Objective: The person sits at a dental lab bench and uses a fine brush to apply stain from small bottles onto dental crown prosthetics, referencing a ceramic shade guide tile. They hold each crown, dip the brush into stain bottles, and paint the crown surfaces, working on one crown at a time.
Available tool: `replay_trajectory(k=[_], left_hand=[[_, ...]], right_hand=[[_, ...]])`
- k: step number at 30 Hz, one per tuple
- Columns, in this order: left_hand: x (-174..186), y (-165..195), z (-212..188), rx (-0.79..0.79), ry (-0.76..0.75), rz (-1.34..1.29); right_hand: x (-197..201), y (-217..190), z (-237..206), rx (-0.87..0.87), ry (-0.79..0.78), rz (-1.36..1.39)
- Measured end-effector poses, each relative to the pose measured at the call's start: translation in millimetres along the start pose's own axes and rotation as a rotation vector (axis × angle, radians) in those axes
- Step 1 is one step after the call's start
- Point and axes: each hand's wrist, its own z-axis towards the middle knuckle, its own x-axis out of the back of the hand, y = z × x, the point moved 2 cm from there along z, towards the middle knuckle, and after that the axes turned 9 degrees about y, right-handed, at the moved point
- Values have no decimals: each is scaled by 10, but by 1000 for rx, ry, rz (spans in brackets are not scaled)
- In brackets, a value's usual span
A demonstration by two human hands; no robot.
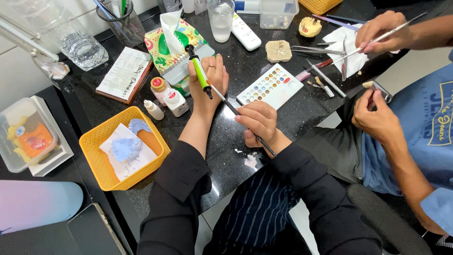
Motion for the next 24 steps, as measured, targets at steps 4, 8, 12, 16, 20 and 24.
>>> replay_trajectory(k=[4, 8, 12, 16, 20, 24], left_hand=[[-47, 34, -24, -4, 11, -1], [-76, 15, 4, 25, 13, -99], [-52, 3, 11, 19, 43, -99], [-33, -14, 0, 18, 37, -109], [-25, 11, 5, 11, 20, -73], [-18, 30, 2, 25, 40, -95]], right_hand=[[10, 31, -28, -12, -14, 20], [16, 65, -37, -36, -40, 45], [22, 57, -54, -48, -7, 14], [-7, 48, -79, -13, 82, -65], [-20, 51, -69, 3, 1, 1], [4, 36, -54, -29, 16, -55]])
